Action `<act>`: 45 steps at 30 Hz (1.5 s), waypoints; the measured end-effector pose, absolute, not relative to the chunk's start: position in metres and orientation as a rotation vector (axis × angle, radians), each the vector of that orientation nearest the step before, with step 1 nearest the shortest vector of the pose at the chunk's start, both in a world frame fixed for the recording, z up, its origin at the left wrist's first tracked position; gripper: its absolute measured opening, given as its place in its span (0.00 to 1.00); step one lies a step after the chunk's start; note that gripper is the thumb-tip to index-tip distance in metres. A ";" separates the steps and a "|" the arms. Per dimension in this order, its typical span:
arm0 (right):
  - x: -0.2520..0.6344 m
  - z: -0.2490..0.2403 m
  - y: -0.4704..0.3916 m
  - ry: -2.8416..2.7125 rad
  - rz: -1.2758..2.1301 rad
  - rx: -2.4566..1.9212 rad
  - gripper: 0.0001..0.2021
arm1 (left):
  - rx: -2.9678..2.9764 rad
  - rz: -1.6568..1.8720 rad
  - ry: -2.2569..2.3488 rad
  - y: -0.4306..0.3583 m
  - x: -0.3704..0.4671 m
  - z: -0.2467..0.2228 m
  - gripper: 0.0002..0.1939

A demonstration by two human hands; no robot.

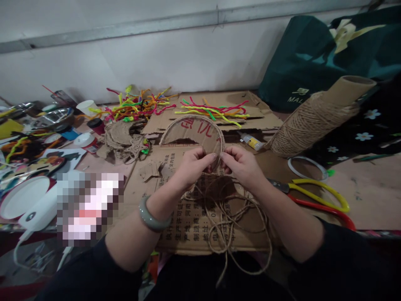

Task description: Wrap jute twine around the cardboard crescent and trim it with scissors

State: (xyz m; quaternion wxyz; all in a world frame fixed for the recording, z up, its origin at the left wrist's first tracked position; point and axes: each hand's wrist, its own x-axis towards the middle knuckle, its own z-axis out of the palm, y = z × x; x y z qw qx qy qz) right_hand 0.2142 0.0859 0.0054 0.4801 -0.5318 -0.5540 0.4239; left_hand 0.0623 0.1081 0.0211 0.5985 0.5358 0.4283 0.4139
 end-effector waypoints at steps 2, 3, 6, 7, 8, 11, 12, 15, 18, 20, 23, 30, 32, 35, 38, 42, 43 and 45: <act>0.214 0.006 0.086 -1.369 1.007 -1.319 0.15 | 1.243 0.960 0.994 0.108 0.063 0.021 0.12; 0.215 0.007 0.086 -1.370 1.013 -1.322 0.15 | 1.245 0.959 0.997 0.108 0.063 0.021 0.12; 0.215 0.012 0.086 -1.342 1.093 -1.270 0.17 | 1.256 0.960 1.012 0.107 0.063 0.022 0.11; 0.215 0.014 0.085 -1.323 1.121 -1.242 0.18 | 1.261 0.953 1.012 0.107 0.063 0.023 0.10; 0.215 0.015 0.085 -1.301 1.138 -1.218 0.18 | 1.267 0.942 1.007 0.107 0.063 0.023 0.10; 0.216 0.017 0.087 -1.246 1.112 -1.210 0.19 | 1.312 0.891 0.996 0.105 0.063 0.024 0.11; 0.216 0.016 0.088 -1.240 1.086 -1.231 0.18 | 1.335 0.876 1.004 0.105 0.063 0.023 0.12; 0.216 0.014 0.090 -1.270 1.019 -1.295 0.17 | 1.377 0.847 1.035 0.104 0.062 0.021 0.13; 0.216 0.013 0.089 -1.292 0.986 -1.307 0.16 | 1.334 0.812 1.017 0.104 0.062 0.020 0.13; 0.216 0.014 0.089 -1.296 0.965 -1.303 0.15 | 1.298 0.755 1.001 0.103 0.063 0.022 0.13; 0.216 0.015 0.088 -1.318 0.945 -1.306 0.14 | 1.267 0.688 0.992 0.102 0.066 0.026 0.10; 0.214 0.012 0.087 -1.308 0.985 -1.287 0.15 | 1.285 0.702 0.979 0.101 0.067 0.025 0.06; 0.214 0.012 0.087 -1.302 0.991 -1.283 0.16 | 1.291 0.704 0.971 0.101 0.067 0.025 0.06; 0.216 0.012 0.088 -1.280 0.989 -1.283 0.18 | 1.261 0.694 0.988 0.100 0.067 0.029 0.07; 0.217 0.012 0.089 -1.230 0.987 -1.286 0.20 | 1.226 0.666 0.994 0.100 0.067 0.033 0.07; 0.217 0.011 0.090 -1.218 0.981 -1.283 0.22 | 1.225 0.660 0.989 0.100 0.067 0.034 0.07; 0.217 0.011 0.089 -1.221 0.984 -1.280 0.22 | 1.219 0.659 0.982 0.100 0.066 0.033 0.06; 0.217 0.011 0.089 -1.216 0.991 -1.273 0.22 | 1.208 0.653 0.969 0.101 0.065 0.031 0.06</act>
